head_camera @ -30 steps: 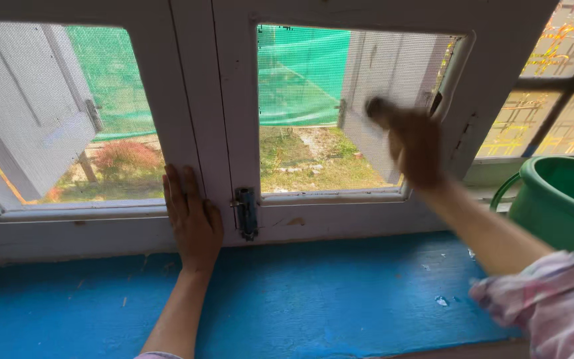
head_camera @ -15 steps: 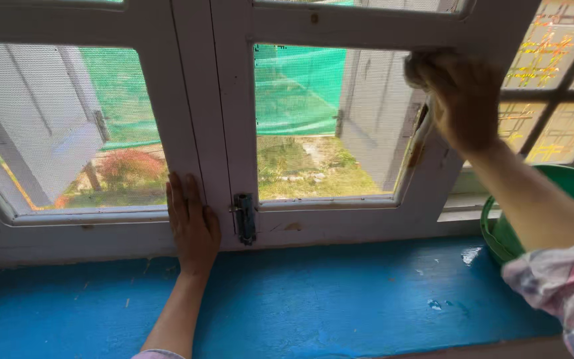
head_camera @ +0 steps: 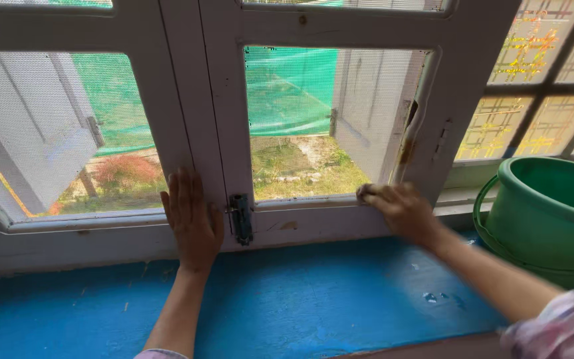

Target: The person wipes the white window frame and then the orange window screen frame with a cloth, dipping the cloth into a green bucket of water to wet it. They clean the frame edges and corners thoroughly.

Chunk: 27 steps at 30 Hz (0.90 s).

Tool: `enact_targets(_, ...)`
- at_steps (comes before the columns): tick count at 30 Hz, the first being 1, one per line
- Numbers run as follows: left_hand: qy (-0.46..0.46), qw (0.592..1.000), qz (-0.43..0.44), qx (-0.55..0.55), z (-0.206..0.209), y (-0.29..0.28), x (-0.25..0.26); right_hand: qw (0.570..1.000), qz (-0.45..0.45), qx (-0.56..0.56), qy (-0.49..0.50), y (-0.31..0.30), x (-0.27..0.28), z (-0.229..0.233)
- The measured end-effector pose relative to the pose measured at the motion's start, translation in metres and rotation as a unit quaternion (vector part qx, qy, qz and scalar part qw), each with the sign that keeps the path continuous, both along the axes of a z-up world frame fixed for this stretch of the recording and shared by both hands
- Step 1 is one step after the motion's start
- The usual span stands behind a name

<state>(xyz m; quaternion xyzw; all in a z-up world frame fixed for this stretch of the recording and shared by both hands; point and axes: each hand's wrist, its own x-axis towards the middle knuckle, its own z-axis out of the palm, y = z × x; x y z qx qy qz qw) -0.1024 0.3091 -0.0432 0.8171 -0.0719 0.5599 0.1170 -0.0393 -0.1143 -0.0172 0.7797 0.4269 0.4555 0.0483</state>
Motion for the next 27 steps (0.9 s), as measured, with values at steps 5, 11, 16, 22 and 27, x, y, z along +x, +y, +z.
enact_targets(5,0.007,1.0,-0.012,0.028,0.001,0.0,0.004,0.911,-0.044,0.267,0.312,0.014,0.034,0.126)
enact_targets(11,0.028,0.999,-0.011,0.025,0.002,-0.001,0.008,0.948,0.123,0.252,-0.152,0.088,0.062,0.144)
enact_targets(16,0.013,1.0,-0.009,0.018,0.001,-0.004,0.009,0.977,0.078,0.2,0.013,0.098,0.045,0.05)
enact_targets(22,0.003,1.0,-0.019,0.007,0.003,-0.006,0.01,0.987,0.131,0.072,0.051,0.096,0.002,0.007)
enact_targets(27,-0.016,0.999,-0.028,0.0,0.001,-0.007,0.011,0.937,0.252,0.196,0.141,0.119,0.04,0.123)
